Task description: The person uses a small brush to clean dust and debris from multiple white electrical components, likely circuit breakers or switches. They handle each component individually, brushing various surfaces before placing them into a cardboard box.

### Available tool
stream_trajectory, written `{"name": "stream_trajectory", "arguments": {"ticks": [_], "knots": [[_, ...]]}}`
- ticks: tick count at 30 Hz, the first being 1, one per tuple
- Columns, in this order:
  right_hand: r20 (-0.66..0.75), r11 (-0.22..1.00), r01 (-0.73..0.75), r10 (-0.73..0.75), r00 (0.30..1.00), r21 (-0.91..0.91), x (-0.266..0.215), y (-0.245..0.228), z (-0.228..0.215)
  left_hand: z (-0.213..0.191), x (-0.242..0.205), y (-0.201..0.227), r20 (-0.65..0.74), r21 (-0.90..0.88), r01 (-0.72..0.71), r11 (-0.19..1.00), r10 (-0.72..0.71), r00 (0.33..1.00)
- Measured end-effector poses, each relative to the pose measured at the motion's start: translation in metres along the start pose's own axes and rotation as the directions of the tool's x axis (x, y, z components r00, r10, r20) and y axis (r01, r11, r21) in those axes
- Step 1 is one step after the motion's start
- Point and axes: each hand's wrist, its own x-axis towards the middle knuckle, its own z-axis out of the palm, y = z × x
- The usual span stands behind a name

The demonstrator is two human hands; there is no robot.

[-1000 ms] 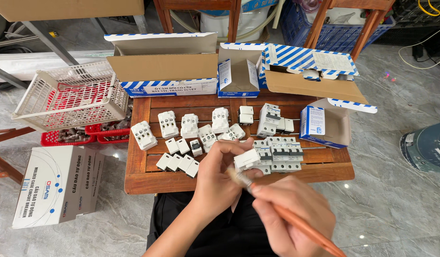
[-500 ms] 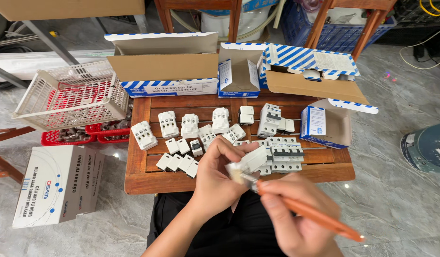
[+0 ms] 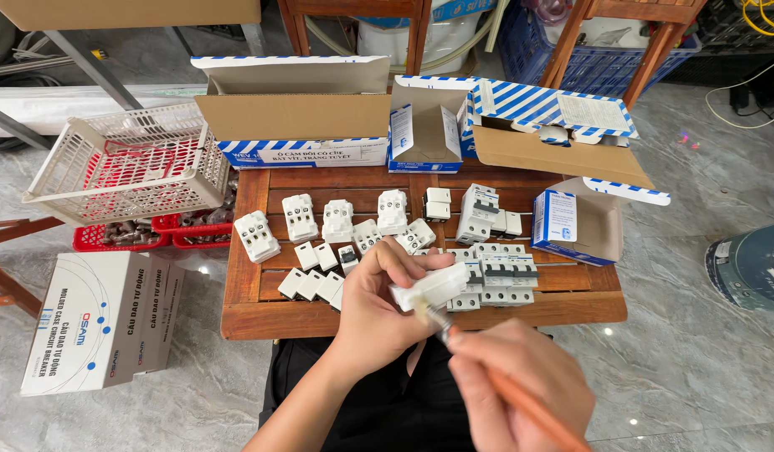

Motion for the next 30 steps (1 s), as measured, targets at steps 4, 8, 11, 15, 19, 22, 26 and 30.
{"name": "stream_trajectory", "arguments": {"ticks": [4, 8, 11, 15, 19, 22, 26, 30], "knots": [[-0.03, 0.998, 0.046, -0.045, 0.999, 0.035, -0.004, 0.024, 0.001, 0.0, 0.0, 0.003, -0.007, -0.061, -0.003, 0.998, 0.003, 1.0], [-0.102, 0.987, -0.118, 0.107, 0.989, -0.107, 0.001, 0.054, -0.014, -0.002, -0.001, 0.01, -0.045, -0.007, 0.039, 0.999, -0.04, 0.998], [-0.084, 0.983, -0.057, 0.043, 0.996, -0.174, -0.001, 0.049, -0.014, 0.002, -0.001, 0.007, -0.017, 0.028, 0.044, 0.999, -0.044, 0.999], [0.001, 0.974, -0.059, 0.061, 0.998, 0.219, 0.003, 0.005, -0.003, 0.006, 0.007, 0.012, -0.043, 0.008, 0.048, 0.999, -0.047, 0.998], [-0.098, 0.966, -0.141, 0.166, 0.981, 0.215, 0.023, 0.027, 0.0, -0.007, 0.021, 0.041, -0.046, 0.139, 0.042, 0.989, -0.036, 0.998], [0.205, 0.983, -0.109, 0.078, 0.976, 0.146, 0.06, 0.058, -0.01, -0.027, 0.044, 0.069, -0.015, 0.426, -0.073, 0.902, 0.088, 0.996], [0.339, 0.982, -0.135, 0.083, 0.937, 0.131, 0.13, 0.047, 0.022, -0.054, 0.081, 0.1, 0.133, 0.759, -0.193, 0.622, 0.142, 0.981], [0.41, 0.998, 0.055, -0.053, 0.911, 0.006, 0.195, 0.021, 0.066, -0.064, 0.123, 0.129, 0.076, 0.82, -0.127, 0.558, 0.115, 0.991]]}}
